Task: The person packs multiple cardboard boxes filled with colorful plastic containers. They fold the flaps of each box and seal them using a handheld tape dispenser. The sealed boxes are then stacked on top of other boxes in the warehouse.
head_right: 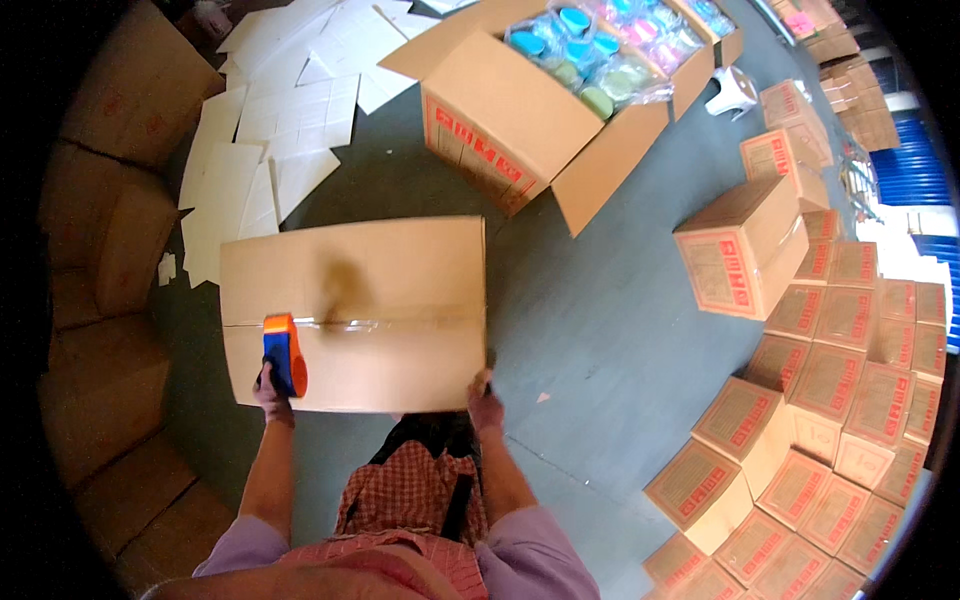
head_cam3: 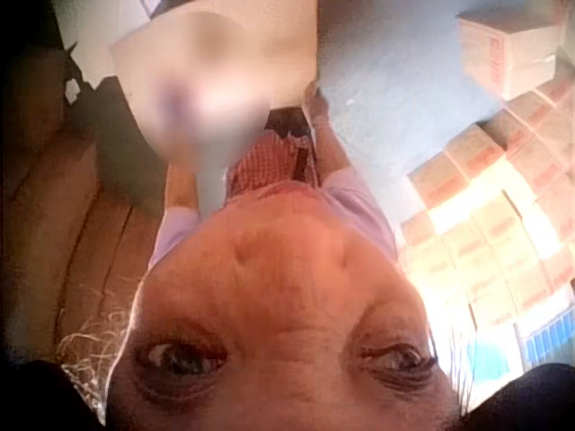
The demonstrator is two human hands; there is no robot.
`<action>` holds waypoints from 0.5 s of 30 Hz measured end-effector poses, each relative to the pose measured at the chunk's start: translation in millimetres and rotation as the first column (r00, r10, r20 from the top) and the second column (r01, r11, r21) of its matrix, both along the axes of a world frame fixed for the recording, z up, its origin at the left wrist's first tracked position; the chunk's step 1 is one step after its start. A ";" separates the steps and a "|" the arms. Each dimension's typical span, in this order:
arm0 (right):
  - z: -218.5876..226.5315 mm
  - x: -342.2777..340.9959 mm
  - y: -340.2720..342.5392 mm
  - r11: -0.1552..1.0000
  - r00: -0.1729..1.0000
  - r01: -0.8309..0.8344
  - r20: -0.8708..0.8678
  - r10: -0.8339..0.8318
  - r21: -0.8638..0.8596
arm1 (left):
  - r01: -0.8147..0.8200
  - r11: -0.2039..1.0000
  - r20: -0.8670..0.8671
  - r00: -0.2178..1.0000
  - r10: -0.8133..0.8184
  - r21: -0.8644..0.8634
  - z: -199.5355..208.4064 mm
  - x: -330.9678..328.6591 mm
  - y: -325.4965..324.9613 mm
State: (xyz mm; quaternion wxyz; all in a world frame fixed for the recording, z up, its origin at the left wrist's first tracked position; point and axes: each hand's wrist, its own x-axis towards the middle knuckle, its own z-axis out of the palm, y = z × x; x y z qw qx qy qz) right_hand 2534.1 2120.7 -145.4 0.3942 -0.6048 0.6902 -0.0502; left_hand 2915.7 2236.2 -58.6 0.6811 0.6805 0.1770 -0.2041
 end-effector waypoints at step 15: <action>19.5 -77.9 -56.7 0.845 0.921 -0.342 0.323 0.215 0.412 | 0.026 0.999 -0.010 1.000 -0.026 -0.042 59.0 -156.6 -93.4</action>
